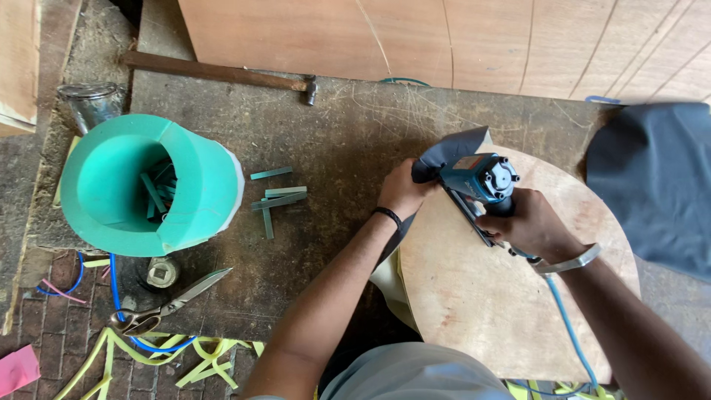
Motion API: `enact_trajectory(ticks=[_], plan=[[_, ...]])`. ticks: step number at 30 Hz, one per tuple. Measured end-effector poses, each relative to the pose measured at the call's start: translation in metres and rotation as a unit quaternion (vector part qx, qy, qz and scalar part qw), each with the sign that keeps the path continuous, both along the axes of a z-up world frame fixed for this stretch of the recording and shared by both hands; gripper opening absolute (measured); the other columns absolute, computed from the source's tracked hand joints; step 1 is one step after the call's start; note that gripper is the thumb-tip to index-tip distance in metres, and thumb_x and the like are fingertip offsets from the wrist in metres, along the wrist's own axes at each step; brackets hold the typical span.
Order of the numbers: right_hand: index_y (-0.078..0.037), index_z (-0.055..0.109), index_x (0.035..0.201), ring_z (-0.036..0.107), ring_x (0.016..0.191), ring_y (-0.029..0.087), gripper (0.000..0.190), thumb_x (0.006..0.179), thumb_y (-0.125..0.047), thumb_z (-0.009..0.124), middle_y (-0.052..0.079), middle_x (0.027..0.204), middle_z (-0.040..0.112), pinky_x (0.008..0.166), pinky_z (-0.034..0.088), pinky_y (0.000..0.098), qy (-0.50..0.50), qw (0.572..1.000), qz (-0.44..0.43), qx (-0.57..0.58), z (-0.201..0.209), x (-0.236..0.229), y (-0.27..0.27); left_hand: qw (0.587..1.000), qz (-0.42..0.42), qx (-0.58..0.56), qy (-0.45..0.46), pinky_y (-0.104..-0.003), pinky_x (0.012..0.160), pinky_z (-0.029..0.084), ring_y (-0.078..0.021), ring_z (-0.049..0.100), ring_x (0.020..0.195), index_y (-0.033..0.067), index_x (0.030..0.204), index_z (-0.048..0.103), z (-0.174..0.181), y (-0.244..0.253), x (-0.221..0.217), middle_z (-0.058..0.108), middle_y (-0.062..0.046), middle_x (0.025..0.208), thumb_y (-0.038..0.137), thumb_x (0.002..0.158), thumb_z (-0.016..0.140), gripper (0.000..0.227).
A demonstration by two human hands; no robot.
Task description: The person staples a dark fabric onto a circular wooden board using a pneumatic staple gun. They pull the fabric taut and work around the perimeter, securing the material to the board's edge.
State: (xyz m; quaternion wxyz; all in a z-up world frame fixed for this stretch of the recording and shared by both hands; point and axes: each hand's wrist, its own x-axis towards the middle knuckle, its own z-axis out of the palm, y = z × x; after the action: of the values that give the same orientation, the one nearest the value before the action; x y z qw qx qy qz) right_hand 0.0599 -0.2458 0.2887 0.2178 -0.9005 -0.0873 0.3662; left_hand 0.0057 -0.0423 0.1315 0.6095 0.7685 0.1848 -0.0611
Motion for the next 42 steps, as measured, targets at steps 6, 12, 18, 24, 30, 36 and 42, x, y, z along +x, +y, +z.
enact_trajectory(ticks=[6, 12, 18, 24, 30, 36, 42], plan=[[0.006, 0.07, 0.081, 0.065, 0.058, 0.018, 0.027, 0.084, -0.02, 0.08, 0.01, 0.065, 0.069, 0.055, 0.052, 0.036, -0.042, 0.99, -0.125, 0.057, -0.014, -0.03, -0.049, 0.997, 0.069, -0.031, 0.007, -0.036, 0.076, 0.06, -0.0229, 0.075, 0.081, 0.0027, 0.098, 0.073, -0.044, 0.027, 0.031, 0.078, -0.009, 0.089, 0.049, 0.067, 0.091, 0.058], [-0.004, 0.071, 0.105, 0.061, 0.061, 0.021, 0.029, 0.087, -0.025, 0.081, 0.012, 0.071, 0.066, 0.056, 0.049, 0.0393, -0.078, 0.974, -0.214, -0.011, -0.031, -0.076, -0.142, 0.92, 0.159, -0.356, 0.04, -0.033, 0.109, 0.037, -0.0133, 0.052, 0.13, 0.0095, 0.144, 0.056, -0.068, 0.065, 0.022, 0.061, -0.003, 0.14, 0.044, 0.093, 0.072, 0.064], [-0.022, 0.056, 0.152, 0.07, 0.087, 0.025, 0.076, 0.08, -0.024, 0.083, 0.016, 0.098, 0.073, 0.076, 0.054, 0.0409, -0.177, 0.968, -0.178, -0.013, -0.072, -0.115, -0.21, 0.978, 0.023, -0.195, 0.075, -0.035, 0.081, 0.059, -0.0186, 0.074, 0.091, 0.0018, 0.115, 0.072, -0.087, 0.018, -0.14, 0.079, -0.007, 0.104, 0.034, 0.075, 0.082, 0.052], [-0.022, 0.057, 0.16, 0.07, 0.102, 0.039, 0.085, 0.08, -0.017, 0.085, 0.02, 0.115, 0.071, 0.086, 0.056, 0.0476, -0.332, 0.94, -0.054, -0.06, -0.117, -0.116, -0.231, 0.976, 0.0, 0.099, 0.196, -0.049, 0.076, 0.057, -0.0388, 0.071, 0.086, -0.0034, 0.089, 0.072, -0.09, -0.054, -0.243, 0.073, -0.025, 0.091, 0.042, 0.084, 0.079, 0.046], [-0.017, 0.056, 0.16, 0.069, 0.099, 0.039, 0.084, 0.082, -0.02, 0.088, 0.019, 0.11, 0.068, 0.083, 0.056, 0.0482, -0.363, 0.931, 0.01, -0.043, -0.131, -0.109, -0.246, 0.974, 0.081, 0.06, 0.205, -0.049, 0.076, 0.058, -0.0396, 0.074, 0.087, 0.0013, 0.096, 0.07, -0.089, -0.097, -0.281, 0.074, -0.021, 0.09, 0.032, 0.085, 0.072, 0.033], [-0.006, 0.061, 0.152, 0.065, 0.106, 0.04, 0.069, 0.089, -0.016, 0.086, 0.023, 0.118, 0.066, 0.089, 0.055, 0.0463, -0.436, 0.898, 0.05, 0.037, -0.127, -0.107, -0.247, 0.956, 0.234, 0.126, 0.122, -0.045, 0.066, 0.053, -0.034, 0.07, 0.077, 0.0024, 0.093, 0.069, -0.08, -0.122, -0.297, 0.073, -0.017, 0.084, 0.028, 0.089, 0.075, 0.026], [-0.013, 0.074, 0.108, 0.071, 0.089, 0.026, 0.021, 0.088, -0.02, 0.076, 0.009, 0.101, 0.074, 0.08, 0.058, 0.0382, -0.252, 0.956, 0.088, 0.122, -0.089, -0.153, -0.185, 0.937, 0.296, 0.114, 0.149, -0.04, 0.057, 0.053, -0.0275, 0.068, 0.061, 0.0022, 0.08, 0.066, -0.047, -0.169, -0.31, 0.072, -0.014, 0.071, 0.027, 0.082, 0.084, 0.031]])
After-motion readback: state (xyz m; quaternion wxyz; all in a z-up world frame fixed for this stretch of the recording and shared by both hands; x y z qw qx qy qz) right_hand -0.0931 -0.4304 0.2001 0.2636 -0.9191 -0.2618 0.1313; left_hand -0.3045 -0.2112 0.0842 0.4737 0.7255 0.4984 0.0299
